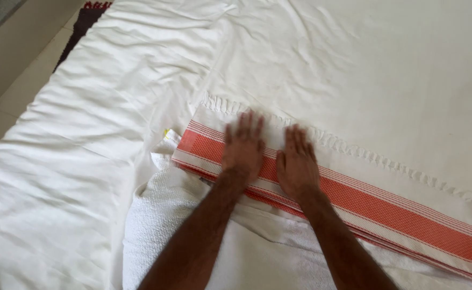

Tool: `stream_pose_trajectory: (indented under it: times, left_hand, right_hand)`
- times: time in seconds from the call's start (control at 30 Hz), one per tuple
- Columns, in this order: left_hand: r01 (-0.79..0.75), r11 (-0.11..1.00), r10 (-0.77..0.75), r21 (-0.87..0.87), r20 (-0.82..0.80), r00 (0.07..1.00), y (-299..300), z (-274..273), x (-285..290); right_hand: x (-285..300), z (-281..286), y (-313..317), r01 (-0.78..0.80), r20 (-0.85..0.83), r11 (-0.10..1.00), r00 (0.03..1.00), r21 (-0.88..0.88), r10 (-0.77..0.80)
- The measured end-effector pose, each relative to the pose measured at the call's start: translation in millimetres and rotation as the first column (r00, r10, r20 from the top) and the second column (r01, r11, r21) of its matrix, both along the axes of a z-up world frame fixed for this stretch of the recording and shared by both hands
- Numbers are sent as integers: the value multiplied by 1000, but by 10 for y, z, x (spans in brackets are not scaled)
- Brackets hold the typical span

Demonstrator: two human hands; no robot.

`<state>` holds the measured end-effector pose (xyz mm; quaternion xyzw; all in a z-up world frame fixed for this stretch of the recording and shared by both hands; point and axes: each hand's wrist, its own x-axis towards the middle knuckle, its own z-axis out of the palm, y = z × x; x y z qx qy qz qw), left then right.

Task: The person folds a red and white striped towel on a white bedsheet. They smooth the towel, fold it in half lengthwise, then fold it again into a long, narrow strip, pressing down to flatten the folds.

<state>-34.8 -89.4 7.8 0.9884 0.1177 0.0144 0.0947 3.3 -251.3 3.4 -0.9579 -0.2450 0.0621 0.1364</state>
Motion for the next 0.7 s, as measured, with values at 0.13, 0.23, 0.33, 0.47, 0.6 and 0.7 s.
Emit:
stream_pose_trajectory:
  times: [0.13,0.23,0.33,0.47,0.6,0.7]
  left_hand:
    - [164,987,-163,-9,-156,974,14,-35,-24]
    - [124,987,-138,-100,-145,980,54,21,-16]
    - [98,991,-110,-92,-133,985,77,16,-7]
    - [63,995,-69,-73,-82,994,49,24,-74]
    - [24,1000,-24,9,-27,999,-139,15,-202]
    - [30,998,-29,59,-21,999,-206,-80,-329]
  right_hand:
    - [100,-113,183,-186,8,982,983,-24,186]
    - [71,-7,226,-138,-57,990,989,-26,136]
    - [14,55,241,-70,-80,997,995,-37,67]
    - [-93,55,194,-17,-76,999,997,-50,13]
    - [-257,-84,82,-37,38,999,999,-20,38]
    - [-400,-131,41,-57,97,998,994,-12,58]
